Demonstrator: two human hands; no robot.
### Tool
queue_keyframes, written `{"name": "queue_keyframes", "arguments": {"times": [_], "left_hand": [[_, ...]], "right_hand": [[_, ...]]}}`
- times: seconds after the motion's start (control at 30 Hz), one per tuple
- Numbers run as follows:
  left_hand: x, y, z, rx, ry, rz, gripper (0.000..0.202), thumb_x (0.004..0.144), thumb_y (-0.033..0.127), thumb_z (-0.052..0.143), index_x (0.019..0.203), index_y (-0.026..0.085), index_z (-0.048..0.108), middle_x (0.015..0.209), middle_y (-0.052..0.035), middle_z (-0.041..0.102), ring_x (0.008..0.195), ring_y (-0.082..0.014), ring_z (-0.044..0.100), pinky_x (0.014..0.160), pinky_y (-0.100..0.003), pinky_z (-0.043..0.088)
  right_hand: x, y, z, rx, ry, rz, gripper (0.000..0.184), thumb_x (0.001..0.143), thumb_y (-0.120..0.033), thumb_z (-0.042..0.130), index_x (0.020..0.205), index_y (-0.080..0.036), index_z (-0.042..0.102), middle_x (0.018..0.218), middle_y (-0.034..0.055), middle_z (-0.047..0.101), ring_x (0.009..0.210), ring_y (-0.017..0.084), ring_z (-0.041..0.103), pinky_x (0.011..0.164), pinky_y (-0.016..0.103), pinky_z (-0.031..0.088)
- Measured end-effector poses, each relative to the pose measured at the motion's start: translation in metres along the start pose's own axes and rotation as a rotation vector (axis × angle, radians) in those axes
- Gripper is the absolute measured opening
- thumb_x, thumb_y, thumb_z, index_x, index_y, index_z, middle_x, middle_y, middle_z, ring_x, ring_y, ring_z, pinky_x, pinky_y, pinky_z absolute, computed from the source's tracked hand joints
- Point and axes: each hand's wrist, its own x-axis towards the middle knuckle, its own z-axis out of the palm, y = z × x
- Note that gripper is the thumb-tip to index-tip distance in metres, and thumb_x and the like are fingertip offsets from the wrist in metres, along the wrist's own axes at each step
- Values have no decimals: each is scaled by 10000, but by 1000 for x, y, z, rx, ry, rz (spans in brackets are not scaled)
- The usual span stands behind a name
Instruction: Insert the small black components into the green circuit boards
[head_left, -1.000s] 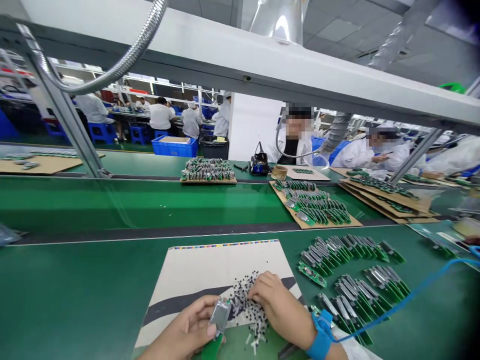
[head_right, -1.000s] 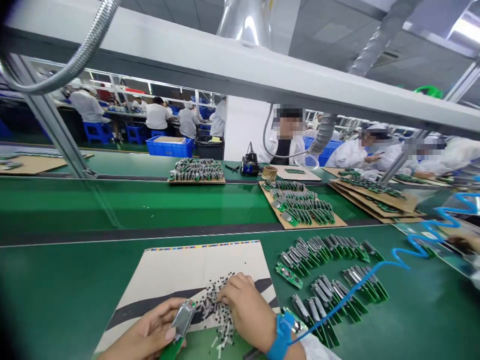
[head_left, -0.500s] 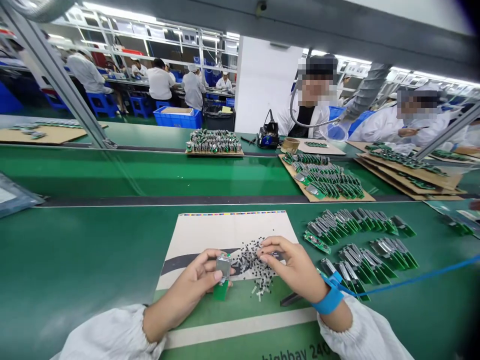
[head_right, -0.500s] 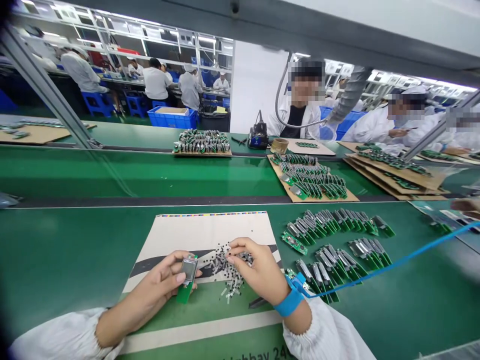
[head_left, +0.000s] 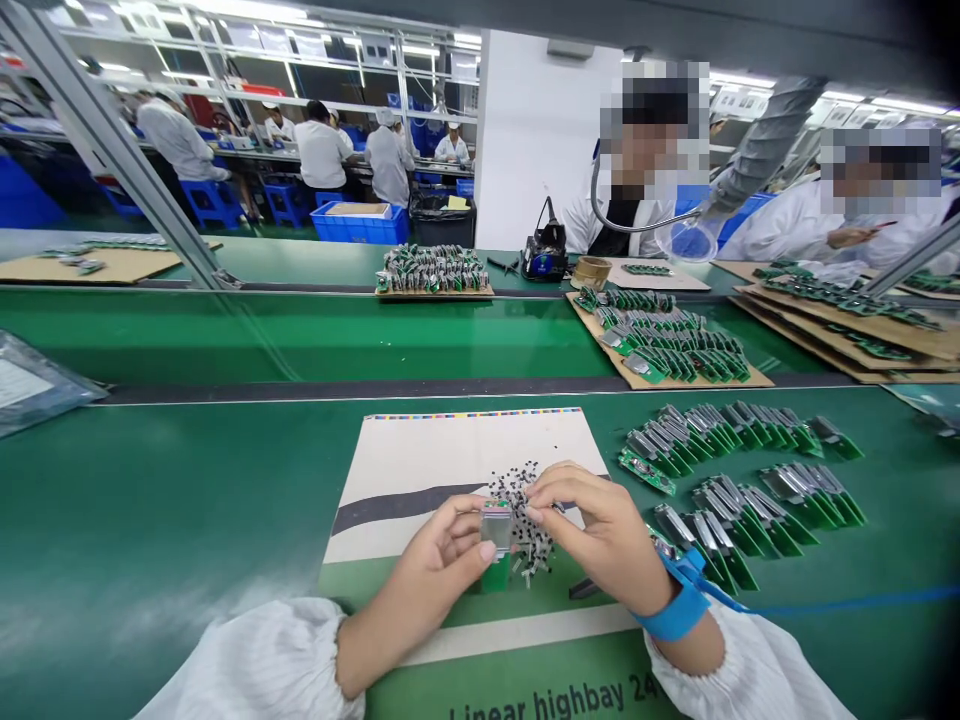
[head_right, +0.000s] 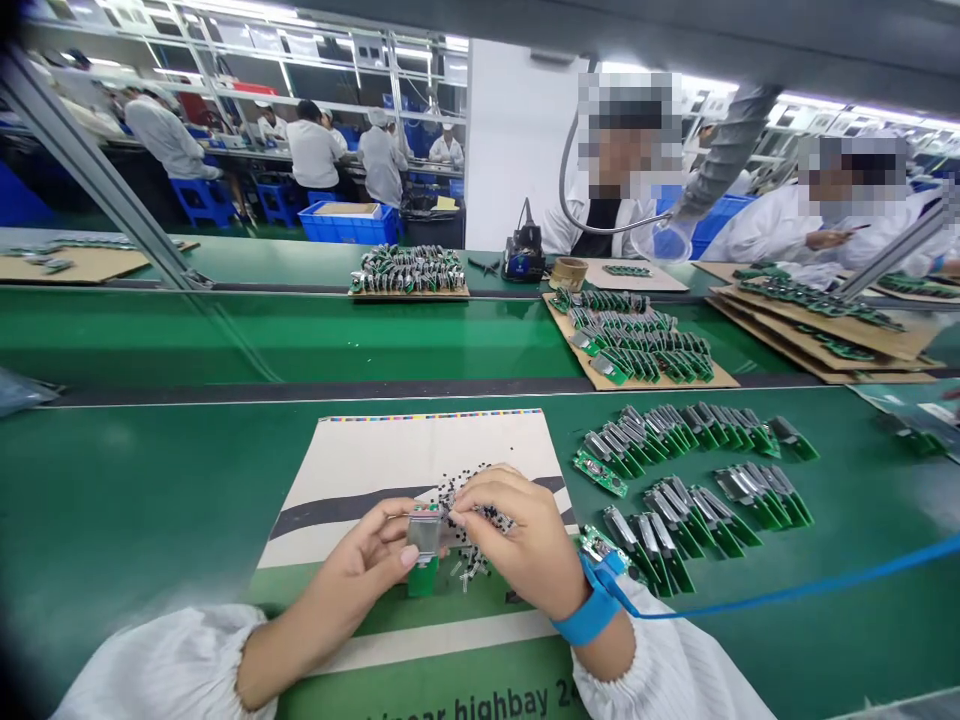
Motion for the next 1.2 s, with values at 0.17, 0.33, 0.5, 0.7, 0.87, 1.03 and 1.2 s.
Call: {"name": "queue_keyframes", "arguments": {"times": [0.17,0.33,0.5,0.7,0.87,1.03,1.2], "left_hand": [[4,-8,8,8,-50,12,401,733,415,759,1037,210,598,1013,-55,650,951,-178,599,857,-308,463],[2,-7,7,-12,-114,51,285,783,351,729,1015,225,621,992,-28,643,930,-146,598,855,-271,450],[1,-8,5,-26,-126,45,262,771,340,741,958,212,609,935,-11,611,894,-141,584,773,-250,435],[1,-9,4,-20,-124,24,267,772,329,739,956,201,593,946,-25,597,907,-166,569,751,-269,418],[1,-8,5,-18,-125,34,263,772,335,737,944,200,591,925,-24,595,889,-164,568,729,-260,414],[1,-8,4,-21,-146,36,235,790,318,723,937,205,578,927,-18,598,907,-163,567,736,-260,412],[1,-9,5,-26,-136,27,281,768,352,737,926,191,569,893,-29,605,868,-174,571,706,-275,411]], "right_hand": [[-1,-5,10,22,46,-84,165,831,-56,620,855,-217,648,781,28,683,747,167,630,683,309,529],[-3,-8,14,-84,12,-160,181,841,-24,569,880,-189,633,802,47,683,775,174,628,720,328,534],[-4,-7,13,-144,-4,-198,199,851,-23,539,900,-195,625,834,55,683,813,185,620,716,337,536],[-7,-5,14,-107,17,-208,244,860,-27,553,967,-245,577,841,40,683,811,184,619,702,342,540],[-8,-4,15,-124,33,-235,245,855,-20,562,961,-241,545,831,48,669,797,186,616,662,329,537],[-7,-4,15,-155,24,-301,290,836,17,551,988,-230,528,834,46,662,785,181,618,672,339,527],[-7,-6,17,-158,43,-306,285,843,5,555,978,-244,525,841,37,673,753,170,617,663,339,533]]}}
